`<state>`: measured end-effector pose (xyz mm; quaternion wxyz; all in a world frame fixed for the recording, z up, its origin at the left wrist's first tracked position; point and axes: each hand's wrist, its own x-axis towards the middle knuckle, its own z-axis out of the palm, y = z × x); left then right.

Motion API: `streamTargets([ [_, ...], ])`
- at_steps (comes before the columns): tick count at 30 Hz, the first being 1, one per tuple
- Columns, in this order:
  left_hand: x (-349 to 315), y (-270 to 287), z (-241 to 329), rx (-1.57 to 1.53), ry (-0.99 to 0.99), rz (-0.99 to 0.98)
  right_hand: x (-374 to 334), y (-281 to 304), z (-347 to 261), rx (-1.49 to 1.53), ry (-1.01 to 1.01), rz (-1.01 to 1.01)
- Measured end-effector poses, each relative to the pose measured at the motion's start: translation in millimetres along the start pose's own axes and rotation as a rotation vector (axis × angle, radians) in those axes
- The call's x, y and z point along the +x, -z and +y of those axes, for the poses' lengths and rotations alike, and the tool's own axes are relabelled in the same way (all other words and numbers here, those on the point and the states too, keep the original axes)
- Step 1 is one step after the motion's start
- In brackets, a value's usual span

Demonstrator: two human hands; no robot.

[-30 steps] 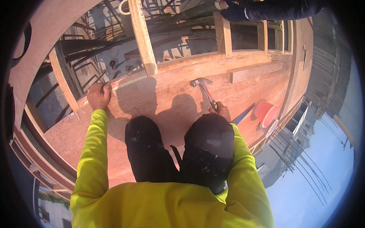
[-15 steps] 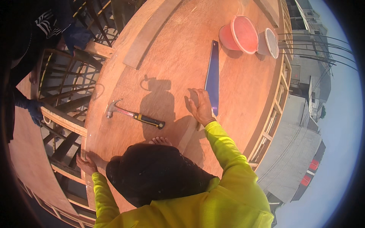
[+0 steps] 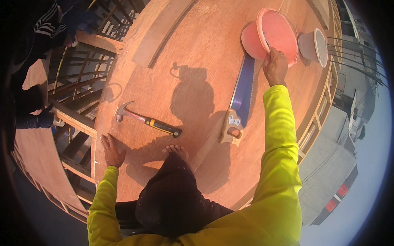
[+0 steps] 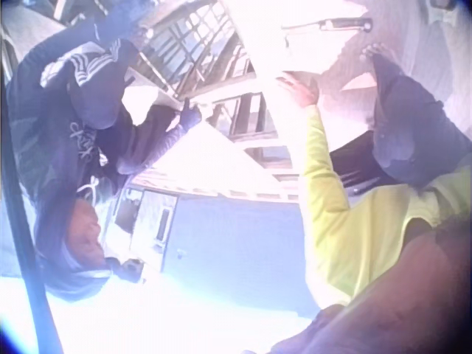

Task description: The person hammers nails into wooden planks to secure them to a plywood floor, then uses a hand saw to cut a wooden plank to size. The person works on a partially constructed wooden frame on an outdoor rooftop.

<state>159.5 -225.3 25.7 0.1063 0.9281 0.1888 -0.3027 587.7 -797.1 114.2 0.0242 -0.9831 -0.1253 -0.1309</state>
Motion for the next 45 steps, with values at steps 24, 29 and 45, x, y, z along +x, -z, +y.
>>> streamTargets([
  [24, -61, 93, -79, -0.012, -0.254, -0.214, -121, -19, -256, 0.321, 0.654, -1.023],
  [29, -86, 101, -86, -0.039, -0.16, -0.207, -124, -19, -239, 0.068, 0.556, -1.018],
  [45, -128, 97, -100, -0.016, -0.257, -0.109, -144, -38, -270, 0.143, 0.416, -0.92],
])
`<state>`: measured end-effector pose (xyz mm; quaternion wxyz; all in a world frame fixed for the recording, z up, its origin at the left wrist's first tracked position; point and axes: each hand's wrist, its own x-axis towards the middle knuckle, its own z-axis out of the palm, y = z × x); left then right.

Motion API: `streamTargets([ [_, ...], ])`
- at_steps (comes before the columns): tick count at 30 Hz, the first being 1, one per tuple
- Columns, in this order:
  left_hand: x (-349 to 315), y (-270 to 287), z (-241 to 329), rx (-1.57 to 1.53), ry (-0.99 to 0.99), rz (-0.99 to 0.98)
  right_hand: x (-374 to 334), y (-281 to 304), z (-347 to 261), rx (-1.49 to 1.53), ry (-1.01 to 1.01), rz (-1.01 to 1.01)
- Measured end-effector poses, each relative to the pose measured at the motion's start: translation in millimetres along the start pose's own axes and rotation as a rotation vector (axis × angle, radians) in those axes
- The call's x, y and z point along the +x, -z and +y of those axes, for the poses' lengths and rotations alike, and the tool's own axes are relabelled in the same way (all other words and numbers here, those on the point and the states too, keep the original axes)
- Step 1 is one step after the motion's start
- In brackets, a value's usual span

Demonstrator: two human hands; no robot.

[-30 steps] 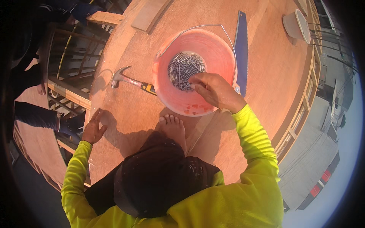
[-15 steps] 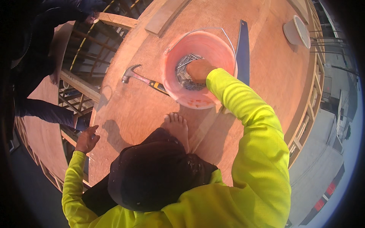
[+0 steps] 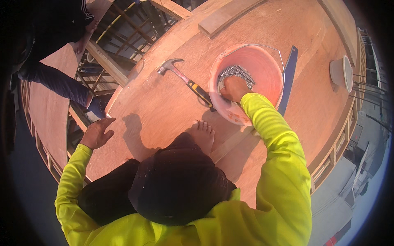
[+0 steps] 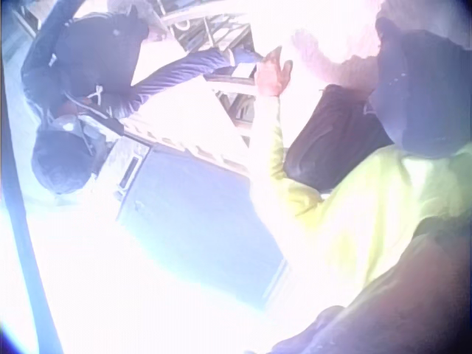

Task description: The person hammers nails into wooden planks to secure them to a plywood floor, then uses a hand saw to cut a wooden plank to size. The person works on a partially constructed wooden frame on an outdoor rooftop.

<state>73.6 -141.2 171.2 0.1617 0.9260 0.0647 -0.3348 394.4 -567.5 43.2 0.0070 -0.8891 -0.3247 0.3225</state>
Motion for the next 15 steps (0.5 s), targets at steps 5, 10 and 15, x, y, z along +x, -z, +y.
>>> streamTargets([
  [5, -11, -34, 0, -0.355, -0.003, 0.17, -24, 14, 23, 0.718, -0.09, 0.464],
  [10, 28, -81, 39, -1.237, 0.075, 0.401, -91, 45, -137, 1.246, 0.351, 0.417],
  [15, 64, -76, 73, -1.845, -0.097, 0.334, -39, -31, -232, 1.495, 0.344, -0.01],
])
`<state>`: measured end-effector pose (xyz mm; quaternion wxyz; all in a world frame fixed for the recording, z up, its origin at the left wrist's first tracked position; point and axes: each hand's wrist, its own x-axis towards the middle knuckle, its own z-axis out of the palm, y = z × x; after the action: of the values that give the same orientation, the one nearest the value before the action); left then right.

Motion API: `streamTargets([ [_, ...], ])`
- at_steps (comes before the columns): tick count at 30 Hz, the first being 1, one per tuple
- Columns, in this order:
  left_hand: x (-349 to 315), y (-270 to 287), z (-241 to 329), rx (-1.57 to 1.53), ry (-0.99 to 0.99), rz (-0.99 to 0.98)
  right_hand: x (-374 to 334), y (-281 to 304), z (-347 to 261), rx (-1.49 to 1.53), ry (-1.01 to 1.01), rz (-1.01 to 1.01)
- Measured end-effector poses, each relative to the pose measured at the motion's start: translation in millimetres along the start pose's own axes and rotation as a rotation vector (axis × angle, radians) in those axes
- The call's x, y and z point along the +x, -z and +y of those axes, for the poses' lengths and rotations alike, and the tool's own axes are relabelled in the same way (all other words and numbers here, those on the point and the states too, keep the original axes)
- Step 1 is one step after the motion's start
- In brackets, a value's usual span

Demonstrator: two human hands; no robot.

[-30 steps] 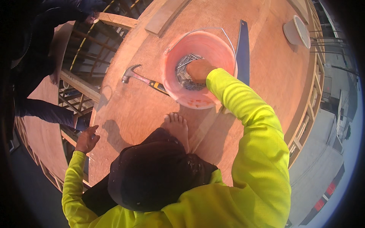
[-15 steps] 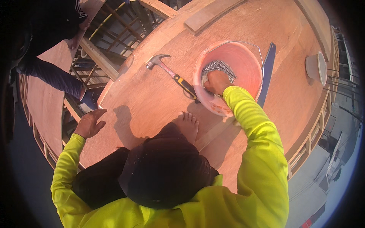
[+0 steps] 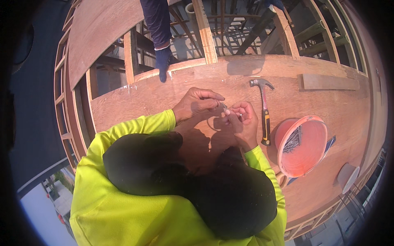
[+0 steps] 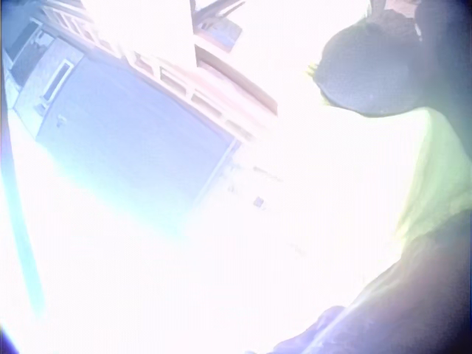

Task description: The person hammers nails into wooden planks to secure them to a plywood floor, then uses a hand saw to cut a wooden plank to size. The person works on a partially constructed wooden frame on an outdoor rooftop.

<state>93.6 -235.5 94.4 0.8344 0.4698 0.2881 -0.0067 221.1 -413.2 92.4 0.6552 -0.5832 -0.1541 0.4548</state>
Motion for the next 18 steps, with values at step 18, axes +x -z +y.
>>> streamTargets([
  [18, -2, 143, -67, 0.243, -0.479, 0.945, 33, 54, 29, -1.367, 0.343, 0.214],
])
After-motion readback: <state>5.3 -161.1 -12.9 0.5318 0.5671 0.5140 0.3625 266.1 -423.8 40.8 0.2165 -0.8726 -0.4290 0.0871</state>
